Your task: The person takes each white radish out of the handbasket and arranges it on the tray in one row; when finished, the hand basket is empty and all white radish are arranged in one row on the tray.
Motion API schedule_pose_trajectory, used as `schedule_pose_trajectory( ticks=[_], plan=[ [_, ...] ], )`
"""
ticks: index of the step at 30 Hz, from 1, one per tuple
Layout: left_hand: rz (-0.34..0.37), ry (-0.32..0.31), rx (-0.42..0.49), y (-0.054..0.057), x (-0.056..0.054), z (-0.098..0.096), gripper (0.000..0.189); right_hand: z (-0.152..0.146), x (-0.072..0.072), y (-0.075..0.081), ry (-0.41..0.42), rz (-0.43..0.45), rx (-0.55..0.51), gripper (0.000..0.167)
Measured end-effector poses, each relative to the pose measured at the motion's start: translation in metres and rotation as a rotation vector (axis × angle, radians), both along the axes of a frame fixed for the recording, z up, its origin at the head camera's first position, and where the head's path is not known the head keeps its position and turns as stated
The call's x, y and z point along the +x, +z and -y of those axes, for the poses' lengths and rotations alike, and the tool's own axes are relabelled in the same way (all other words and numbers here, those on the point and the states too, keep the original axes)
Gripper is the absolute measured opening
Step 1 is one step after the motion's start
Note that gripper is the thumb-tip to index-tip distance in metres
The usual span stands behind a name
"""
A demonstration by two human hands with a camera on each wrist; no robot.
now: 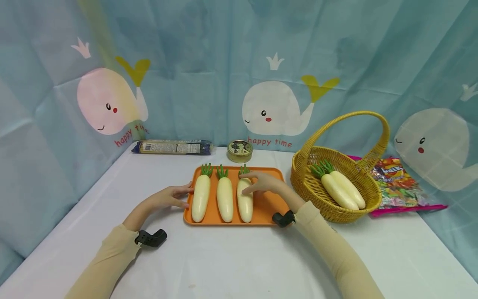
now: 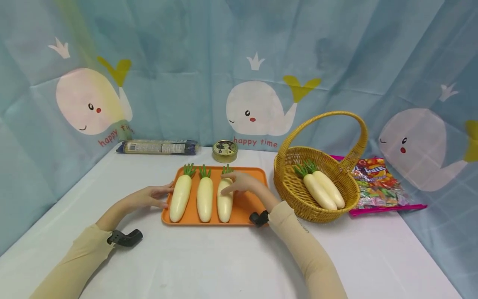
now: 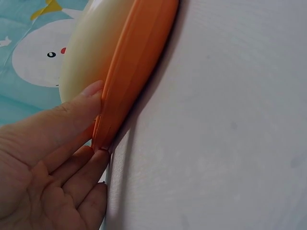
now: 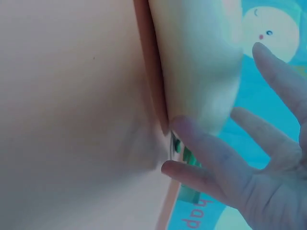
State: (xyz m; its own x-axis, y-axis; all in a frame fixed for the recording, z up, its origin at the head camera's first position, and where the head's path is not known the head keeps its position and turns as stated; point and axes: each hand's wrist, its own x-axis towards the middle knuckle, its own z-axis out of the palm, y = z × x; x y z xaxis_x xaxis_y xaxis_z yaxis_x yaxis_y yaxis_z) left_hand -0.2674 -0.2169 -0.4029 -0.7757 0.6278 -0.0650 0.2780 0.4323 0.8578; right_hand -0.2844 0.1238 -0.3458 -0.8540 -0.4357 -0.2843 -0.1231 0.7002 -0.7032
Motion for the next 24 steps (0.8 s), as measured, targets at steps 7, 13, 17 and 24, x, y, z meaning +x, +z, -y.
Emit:
schedule_pose_trajectory(
  ticks=[7, 13, 17, 24],
  plan=[
    [0.013, -0.003, 0.004, 0.001, 0.002, 0.002, 0.064, -0.015, 0.012, 0.009, -0.024, 0.035, -0.065, 0.064],
    [0.004, -0.008, 0.021, 0.002, 0.001, 0.001, 0.063, -0.034, 0.020, 0.021, 0.033, 0.061, -0.177, 0.064],
    [0.006, -0.016, 0.025, 0.002, 0.000, 0.000, 0.062, -0.051, 0.026, 0.025, 0.132, -0.010, -0.221, 0.067],
    [0.021, -0.009, 0.025, 0.002, 0.002, 0.000, 0.063, -0.080, 0.037, 0.034, 0.243, -0.262, -0.186, 0.060]
  ],
)
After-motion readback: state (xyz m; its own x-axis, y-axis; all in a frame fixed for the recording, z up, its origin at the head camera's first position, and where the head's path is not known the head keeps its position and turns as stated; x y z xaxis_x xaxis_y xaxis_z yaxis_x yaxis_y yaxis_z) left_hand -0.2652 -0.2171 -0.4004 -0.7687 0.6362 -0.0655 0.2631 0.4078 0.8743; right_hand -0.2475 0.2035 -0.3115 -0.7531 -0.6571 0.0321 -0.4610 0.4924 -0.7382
